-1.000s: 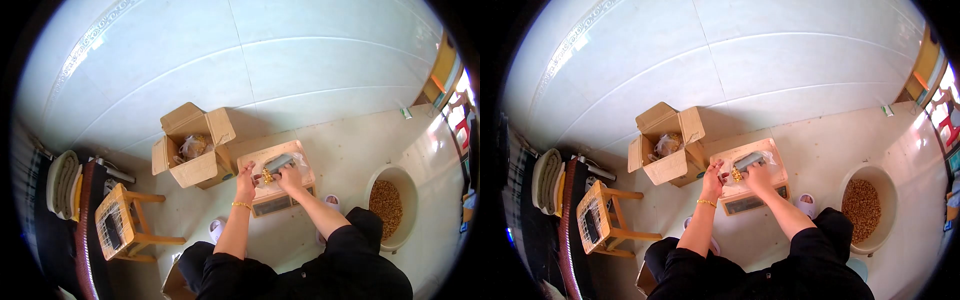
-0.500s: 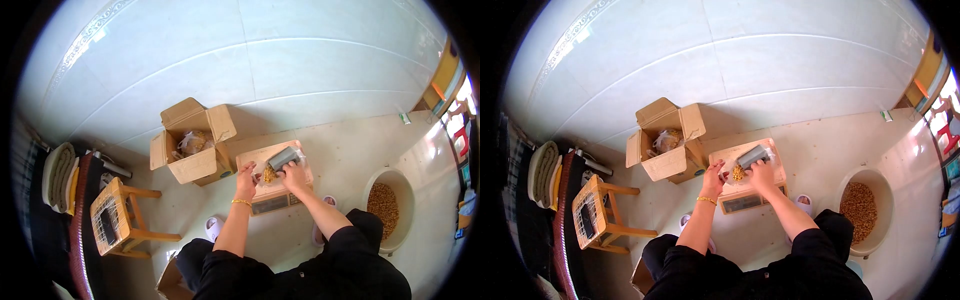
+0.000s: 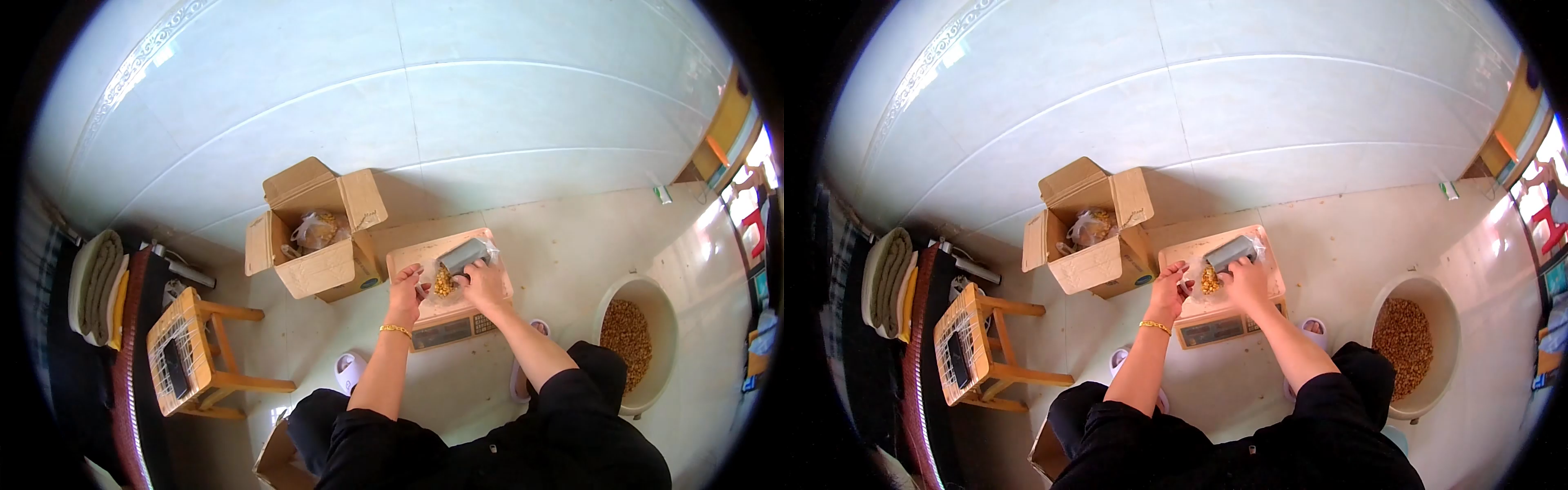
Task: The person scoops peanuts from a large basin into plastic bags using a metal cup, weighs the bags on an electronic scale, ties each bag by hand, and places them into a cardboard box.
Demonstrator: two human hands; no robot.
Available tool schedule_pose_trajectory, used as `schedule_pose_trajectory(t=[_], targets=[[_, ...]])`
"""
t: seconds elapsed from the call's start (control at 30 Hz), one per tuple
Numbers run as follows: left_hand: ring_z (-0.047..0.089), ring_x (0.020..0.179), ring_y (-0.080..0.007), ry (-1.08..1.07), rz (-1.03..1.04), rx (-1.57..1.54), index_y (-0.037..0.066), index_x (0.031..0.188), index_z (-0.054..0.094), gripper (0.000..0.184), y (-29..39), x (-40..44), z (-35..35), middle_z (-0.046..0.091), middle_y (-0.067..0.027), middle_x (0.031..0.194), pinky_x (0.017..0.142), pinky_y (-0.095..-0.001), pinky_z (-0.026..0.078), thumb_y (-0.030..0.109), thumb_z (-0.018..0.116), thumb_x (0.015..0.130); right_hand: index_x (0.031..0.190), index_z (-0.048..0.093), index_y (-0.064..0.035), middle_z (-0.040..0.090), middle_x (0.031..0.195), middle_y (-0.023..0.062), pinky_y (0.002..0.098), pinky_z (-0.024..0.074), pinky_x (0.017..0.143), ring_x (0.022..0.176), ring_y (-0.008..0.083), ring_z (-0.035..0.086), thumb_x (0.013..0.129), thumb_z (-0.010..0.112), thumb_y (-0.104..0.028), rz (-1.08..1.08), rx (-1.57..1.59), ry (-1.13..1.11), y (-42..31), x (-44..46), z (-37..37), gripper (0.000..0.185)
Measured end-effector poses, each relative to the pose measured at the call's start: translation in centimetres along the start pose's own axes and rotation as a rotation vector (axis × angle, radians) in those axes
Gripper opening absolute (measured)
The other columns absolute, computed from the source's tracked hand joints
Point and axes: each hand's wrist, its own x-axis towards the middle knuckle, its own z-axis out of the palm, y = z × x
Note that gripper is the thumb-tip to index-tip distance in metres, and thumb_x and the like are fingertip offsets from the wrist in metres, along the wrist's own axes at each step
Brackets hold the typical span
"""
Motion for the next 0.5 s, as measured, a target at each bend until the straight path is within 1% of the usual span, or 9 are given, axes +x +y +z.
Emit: schedule_pose_trajectory(t=[0.13, 0.2, 0.23, 0.3, 0.43, 0.5], targets=[[0.056, 0.069, -0.0175, 0.011, 0.011, 0.01, 0.009, 0.111, 0.053, 0.024, 0.0, 0.1, -0.3, 0.056, -0.004, 0.11, 0.059, -0.0259, 0.048, 0.005, 0.043, 0.09, 0.073, 0.063, -0.0034, 0.059, 0.083, 0.0121, 0.0421, 0.0441, 0.072, 0.08, 0.0343, 0.054, 0.073, 0.069, -0.023, -0.016, -0.075, 0.064, 1.0, 0.2, 0.3, 0.02], [0.056, 0.072, -0.0179, -0.034, 0.027, 0.006, 0.009, 0.11, 0.054, 0.023, 0.0, 0.2, -0.4, 0.056, -0.0038, 0.11, 0.061, -0.0268, 0.048, 0.006, 0.044, 0.09, 0.074, 0.063, -0.0037, 0.059, 0.084, 0.0117, 0.0417, 0.0438, 0.073, 0.081, 0.0344, 0.053, 0.073, 0.069, -0.023, 0.133, -0.067, 0.09, 1.5, 0.3, 0.5, 0.02], [0.056, 0.072, -0.0179, -0.035, 0.027, 0.006, 0.009, 0.11, 0.054, 0.023, -0.1, 0.3, -0.5, 0.056, -0.0038, 0.11, 0.061, -0.0268, 0.048, 0.006, 0.044, 0.09, 0.074, 0.063, -0.0037, 0.059, 0.084, 0.0117, 0.0417, 0.0438, 0.073, 0.081, 0.0344, 0.053, 0.073, 0.069, -0.023, 0.133, -0.068, 0.091, 1.8, 0.3, 0.7, 0.02], [0.056, 0.075, -0.0183, -0.015, 0.007, -0.005, 0.01, 0.11, 0.054, 0.023, -0.1, 0.4, -0.5, 0.056, -0.0038, 0.11, 0.063, -0.0279, 0.048, 0.006, 0.045, 0.089, 0.075, 0.063, -0.0039, 0.059, 0.084, 0.0114, 0.0421, 0.0439, 0.072, 0.08, 0.034, 0.053, 0.072, 0.069, -0.023, 0.121, -0.06, 0.086, 2.0, 0.3, 0.9, 0.02], [0.056, 0.075, -0.0189, 0.004, 0.002, -0.01, 0.01, 0.109, 0.055, 0.022, -0.2, 0.3, -0.4, 0.057, -0.0042, 0.108, 0.065, -0.0287, 0.048, 0.006, 0.048, 0.088, 0.075, 0.064, -0.0043, 0.059, 0.084, 0.0111, 0.0422, 0.044, 0.071, 0.079, 0.0335, 0.054, 0.073, 0.069, -0.023, 0.106, -0.069, 0.083, 1.8, 0.1, 0.7, 0.019], [0.056, 0.074, -0.0189, -0.004, -0.004, -0.03, 0.009, 0.109, 0.055, 0.022, -0.3, 0.2, -0.2, 0.058, -0.0052, 0.104, 0.065, -0.0286, 0.048, 0.007, 0.051, 0.088, 0.075, 0.064, -0.0042, 0.058, 0.083, 0.011, 0.0417, 0.044, 0.072, 0.079, 0.0332, 0.054, 0.073, 0.069, -0.022, -0.003, -0.061, -0.004, 1.5, 0.1, 0.4, 0.019]])
